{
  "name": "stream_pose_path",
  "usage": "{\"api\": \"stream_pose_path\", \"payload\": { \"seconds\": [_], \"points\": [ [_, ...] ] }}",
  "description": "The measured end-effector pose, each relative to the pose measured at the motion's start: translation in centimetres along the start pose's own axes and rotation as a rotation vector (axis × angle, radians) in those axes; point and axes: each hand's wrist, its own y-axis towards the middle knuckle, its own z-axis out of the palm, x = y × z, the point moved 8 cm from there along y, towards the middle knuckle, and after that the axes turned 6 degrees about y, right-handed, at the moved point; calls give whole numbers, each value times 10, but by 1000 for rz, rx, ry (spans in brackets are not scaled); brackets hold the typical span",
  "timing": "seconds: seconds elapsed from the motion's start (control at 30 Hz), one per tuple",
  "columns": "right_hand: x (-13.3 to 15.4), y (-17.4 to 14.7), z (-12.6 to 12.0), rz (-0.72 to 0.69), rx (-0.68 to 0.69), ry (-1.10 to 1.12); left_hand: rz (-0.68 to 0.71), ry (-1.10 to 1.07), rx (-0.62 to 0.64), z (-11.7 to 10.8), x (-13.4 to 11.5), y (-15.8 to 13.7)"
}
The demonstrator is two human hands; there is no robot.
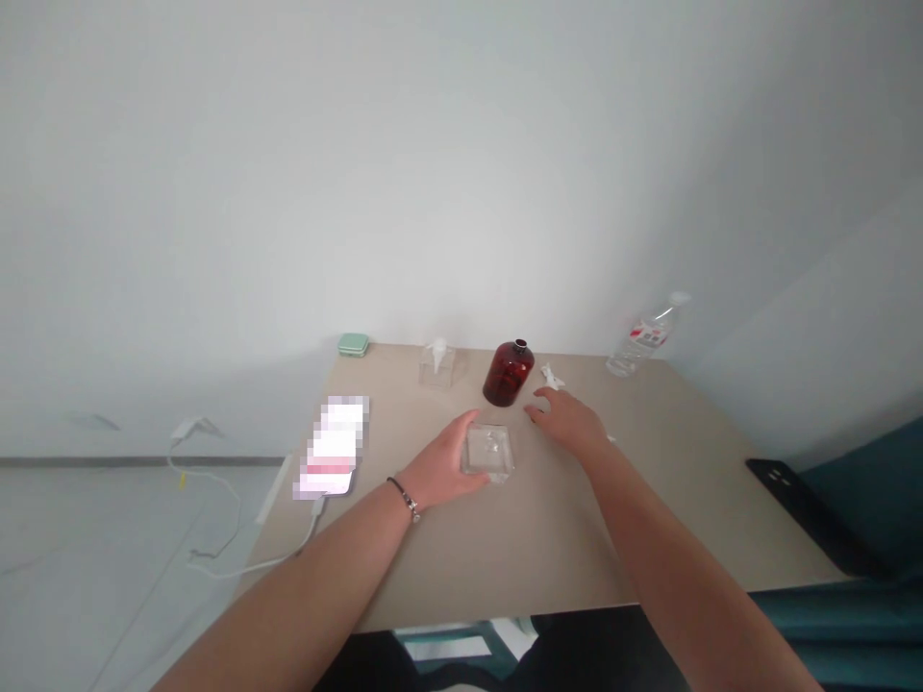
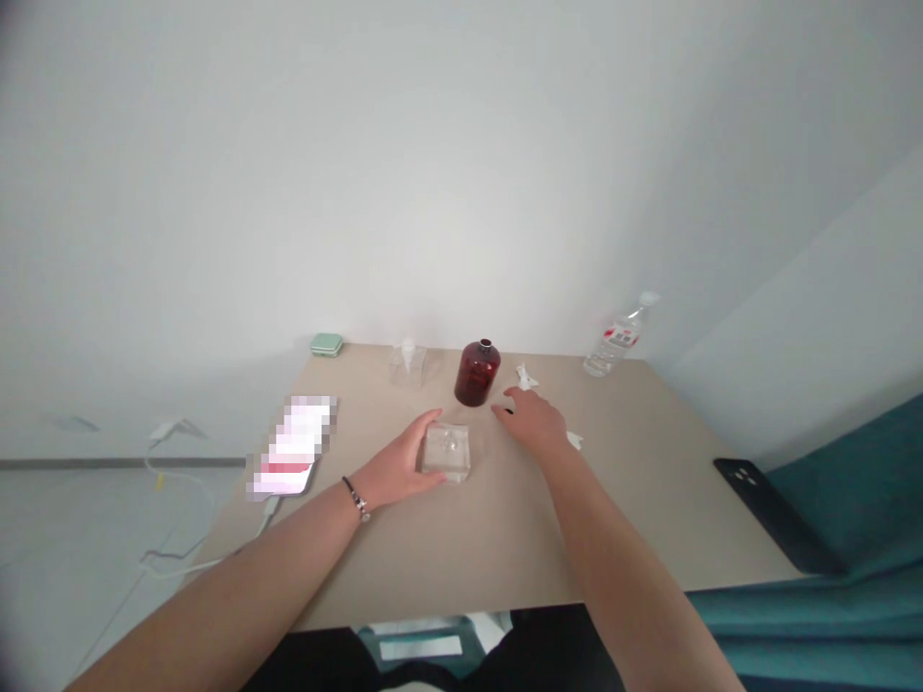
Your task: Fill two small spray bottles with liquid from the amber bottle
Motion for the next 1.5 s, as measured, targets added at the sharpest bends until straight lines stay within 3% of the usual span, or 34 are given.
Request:
{"api": "stream_pose_path", "payload": {
  "seconds": [0.17, 0.37, 0.53, 0.6, 0.7, 0.8, 0.93, 1.07, 1.37, 1.5],
  "points": [
    [-14, 18, -16, -26, -39, -134, -13, -7, -5, 1, 3, 1],
    [-13, 32, -8, -80, 39, -185, 12, 1, -7, -1, -1, 2],
    [-19, 23, -28, -5, -59, -142, 21, 18, -9, -2, -2, 2],
    [-26, 8, -49, 48, -167, 68, 11, 19, -4, -1, -2, 2],
    [-25, -25, -77, 18, -290, 613, 16, 7, -14, -2, -3, 2],
    [-8, -58, -89, -8, -272, 980, 33, -26, -39, -3, -3, 2],
    [31, -83, -90, -50, -204, 1216, 38, -47, -48, -2, 1, 2],
    [62, -83, -81, -118, -105, 1178, 43, -57, -62, -2, 3, 2],
    [80, -75, -61, -161, -2, 851, 51, -36, -78, -2, 3, 3],
    [94, -68, -41, -260, 24, 708, 46, -29, -72, -2, 2, 3]
  ]
}}
